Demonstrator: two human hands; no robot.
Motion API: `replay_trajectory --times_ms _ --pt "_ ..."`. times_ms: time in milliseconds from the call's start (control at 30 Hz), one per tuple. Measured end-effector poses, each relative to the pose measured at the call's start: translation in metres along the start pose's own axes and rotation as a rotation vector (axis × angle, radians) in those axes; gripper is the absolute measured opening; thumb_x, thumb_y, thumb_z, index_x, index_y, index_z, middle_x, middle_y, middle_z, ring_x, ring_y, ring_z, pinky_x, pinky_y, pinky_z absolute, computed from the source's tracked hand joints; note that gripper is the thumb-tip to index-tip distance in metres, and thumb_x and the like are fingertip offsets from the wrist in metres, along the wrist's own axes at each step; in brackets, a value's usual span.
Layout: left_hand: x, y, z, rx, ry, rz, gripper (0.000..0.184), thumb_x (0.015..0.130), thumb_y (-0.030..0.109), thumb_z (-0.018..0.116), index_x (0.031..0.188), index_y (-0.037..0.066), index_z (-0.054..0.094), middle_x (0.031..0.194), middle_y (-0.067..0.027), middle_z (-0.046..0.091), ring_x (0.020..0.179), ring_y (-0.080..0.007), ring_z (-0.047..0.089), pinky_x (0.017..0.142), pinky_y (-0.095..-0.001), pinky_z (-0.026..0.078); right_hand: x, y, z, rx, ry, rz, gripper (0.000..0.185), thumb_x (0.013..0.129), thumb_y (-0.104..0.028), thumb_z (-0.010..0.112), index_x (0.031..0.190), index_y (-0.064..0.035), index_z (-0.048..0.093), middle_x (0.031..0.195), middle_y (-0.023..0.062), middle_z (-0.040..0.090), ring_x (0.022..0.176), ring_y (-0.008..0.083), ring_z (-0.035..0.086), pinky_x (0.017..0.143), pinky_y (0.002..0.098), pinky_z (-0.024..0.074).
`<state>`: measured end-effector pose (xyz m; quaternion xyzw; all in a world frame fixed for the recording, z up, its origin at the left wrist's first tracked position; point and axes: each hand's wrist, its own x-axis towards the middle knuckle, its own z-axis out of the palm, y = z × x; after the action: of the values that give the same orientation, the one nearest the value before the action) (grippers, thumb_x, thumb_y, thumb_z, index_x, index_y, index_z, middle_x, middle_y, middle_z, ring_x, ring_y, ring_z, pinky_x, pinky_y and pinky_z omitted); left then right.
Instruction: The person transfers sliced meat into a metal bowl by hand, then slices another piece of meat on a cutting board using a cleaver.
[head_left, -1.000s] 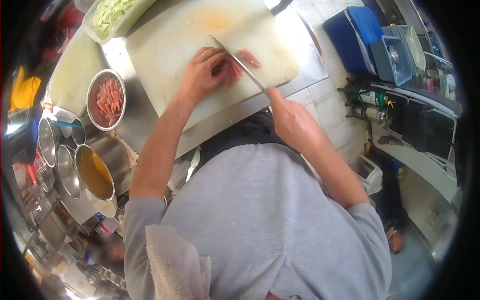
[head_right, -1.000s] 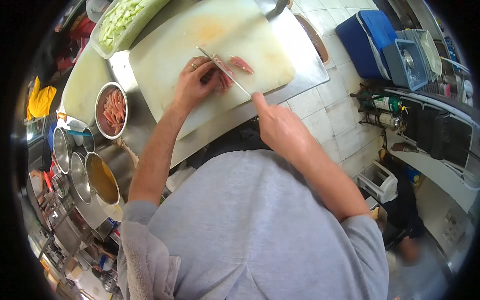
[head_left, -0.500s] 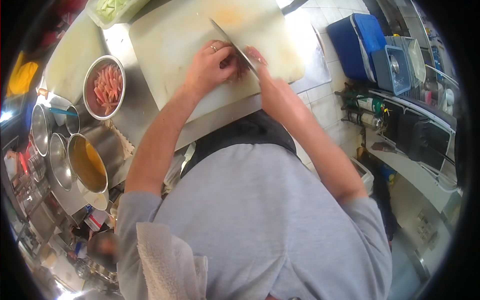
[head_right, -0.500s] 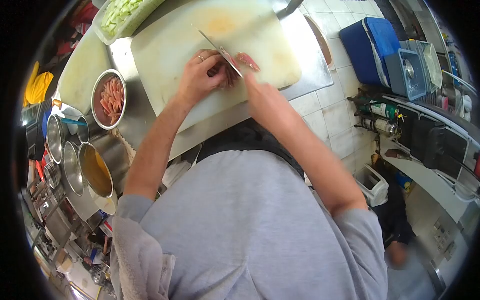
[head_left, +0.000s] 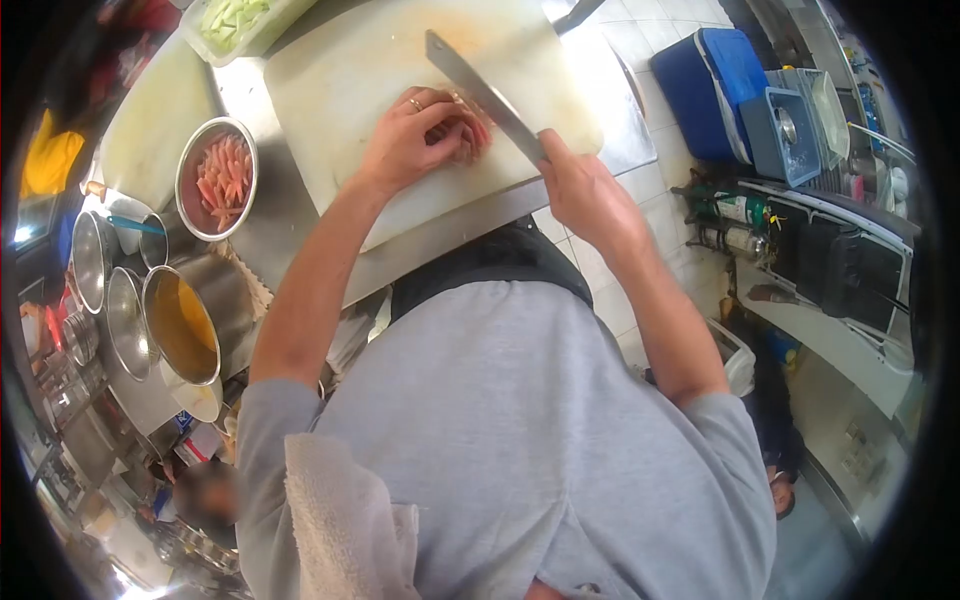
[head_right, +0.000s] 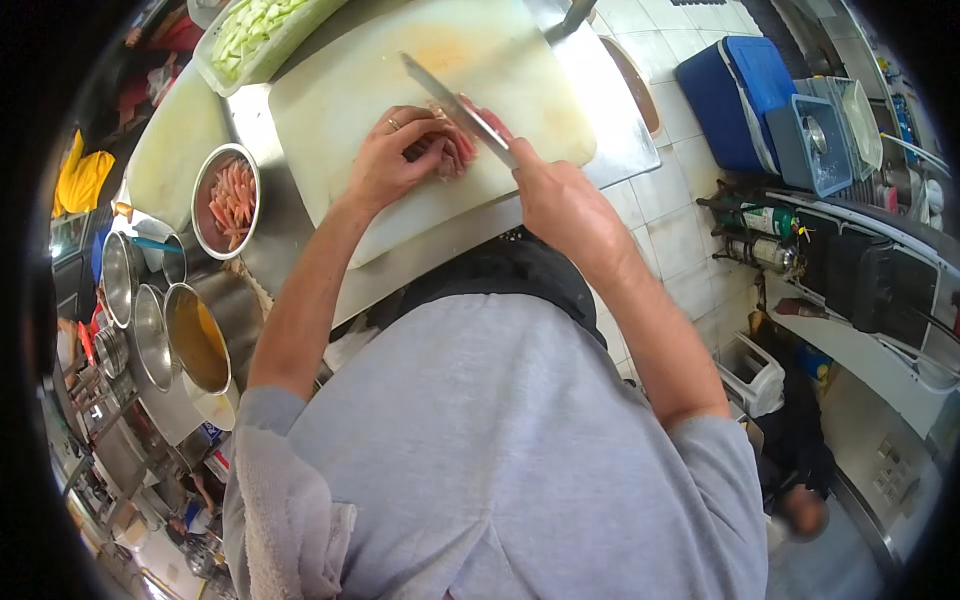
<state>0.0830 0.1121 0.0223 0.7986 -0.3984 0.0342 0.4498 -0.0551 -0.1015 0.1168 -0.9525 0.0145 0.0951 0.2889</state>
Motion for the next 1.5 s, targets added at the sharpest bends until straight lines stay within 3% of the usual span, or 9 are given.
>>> replay_trajectory --times_ms 333,433,533,633,833,1033,1167,1367,1500 --pt "0.002 0.000 0.007 0.020 0.005 -0.031 0.023 0.081 0.010 0.074 0.103 0.003 0.072 0.108 -0.0100 0.070 0.102 -0.0274 0.065 0.087 -0.0367 0.055 -0.027 -0.018 -0.014 -0.061 -0.235 0.089 0.022 0.087 0.005 0.047 0.108 0.0021 0.041 0.070 0.0306 0.061 0.072 0.0492 0.062 0.066 0.0574 0.0480" --pt "0.002 -0.003 0.008 0.027 0.018 -0.033 0.023 0.080 0.010 0.074 0.102 0.003 0.072 0.108 -0.0100 0.070 0.102 -0.0275 0.066 0.087 -0.0370 0.055 0.009 -0.014 0.011 -0.024 -0.142 0.048 0.023 0.086 0.007 0.047 0.107 0.0026 0.039 0.072 0.0318 0.061 0.076 0.0509 0.063 0.068 0.0592 0.0471" --pt "0.000 -0.001 0.008 0.056 0.006 -0.043 0.023 0.079 0.010 0.074 0.101 0.004 0.071 0.108 -0.0103 0.070 0.103 -0.0278 0.066 0.087 -0.0371 0.055 0.027 -0.011 0.022 -0.013 -0.060 -0.047 0.023 0.085 0.007 0.047 0.107 0.0037 0.040 0.074 0.0328 0.062 0.079 0.0526 0.062 0.069 0.0604 0.0460" --pt "0.003 -0.003 0.009 0.032 0.019 -0.024 0.023 0.078 0.011 0.075 0.100 0.004 0.071 0.108 -0.0105 0.070 0.103 -0.0282 0.065 0.087 -0.0371 0.055 -0.005 -0.017 -0.001 -0.065 -0.243 0.141 0.023 0.085 0.006 0.048 0.106 0.0044 0.041 0.075 0.0331 0.063 0.080 0.0530 0.063 0.069 0.0602 0.0473" --pt "0.001 -0.004 0.009 0.057 0.022 -0.032 0.024 0.077 0.010 0.075 0.101 0.006 0.072 0.107 -0.0101 0.070 0.100 -0.0283 0.065 0.087 -0.0373 0.055 0.059 0.001 0.057 0.066 0.090 -0.165 0.026 0.082 0.007 0.048 0.108 0.0034 0.043 0.075 0.0339 0.062 0.078 0.0534 0.062 0.069 0.0605 0.0472" --pt "-0.001 -0.001 0.008 0.029 0.045 -0.045 0.023 0.078 0.010 0.075 0.101 0.005 0.072 0.106 -0.0099 0.070 0.099 -0.0283 0.065 0.087 -0.0370 0.054 -0.012 0.013 0.027 0.051 -0.086 0.107 0.017 0.096 -0.006 0.050 0.112 -0.0017 0.043 0.076 0.0324 0.061 0.081 0.0539 0.060 0.069 0.0613 0.0415" --pt "-0.004 -0.004 0.010 0.074 0.101 0.007 0.023 0.077 0.013 0.075 0.098 0.005 0.071 0.105 -0.0087 0.070 0.102 -0.0287 0.064 0.087 -0.0379 0.055 0.013 0.015 0.014 0.006 0.040 0.003 0.018 0.098 -0.011 0.053 0.112 -0.0056 0.044 0.073 0.0298 0.060 0.076 0.0529 0.057 0.063 0.0607 0.0395" --pt "-0.001 0.002 0.009 0.039 0.073 -0.035 0.020 0.080 0.008 0.071 0.099 0.004 0.071 0.103 -0.0095 0.070 0.098 -0.0287 0.065 0.087 -0.0376 0.054 -0.005 -0.007 0.002 -0.055 -0.041 -0.054 0.018 0.098 -0.009 0.053 0.109 -0.0026 0.042 0.067 0.0284 0.057 0.067 0.0499 0.058 0.060 0.0598 0.0388" --pt "0.000 -0.002 0.009 0.059 0.072 0.011 0.019 0.080 0.007 0.071 0.098 0.004 0.071 0.103 -0.0094 0.070 0.097 -0.0274 0.066 0.083 -0.0362 0.056 -0.021 -0.017 -0.004 -0.064 -0.127 -0.017 0.015 0.091 0.001 0.050 0.103 0.0029 0.042 0.064 0.0275 0.059 0.066 0.0460 0.063 0.060 0.0556 0.0485"
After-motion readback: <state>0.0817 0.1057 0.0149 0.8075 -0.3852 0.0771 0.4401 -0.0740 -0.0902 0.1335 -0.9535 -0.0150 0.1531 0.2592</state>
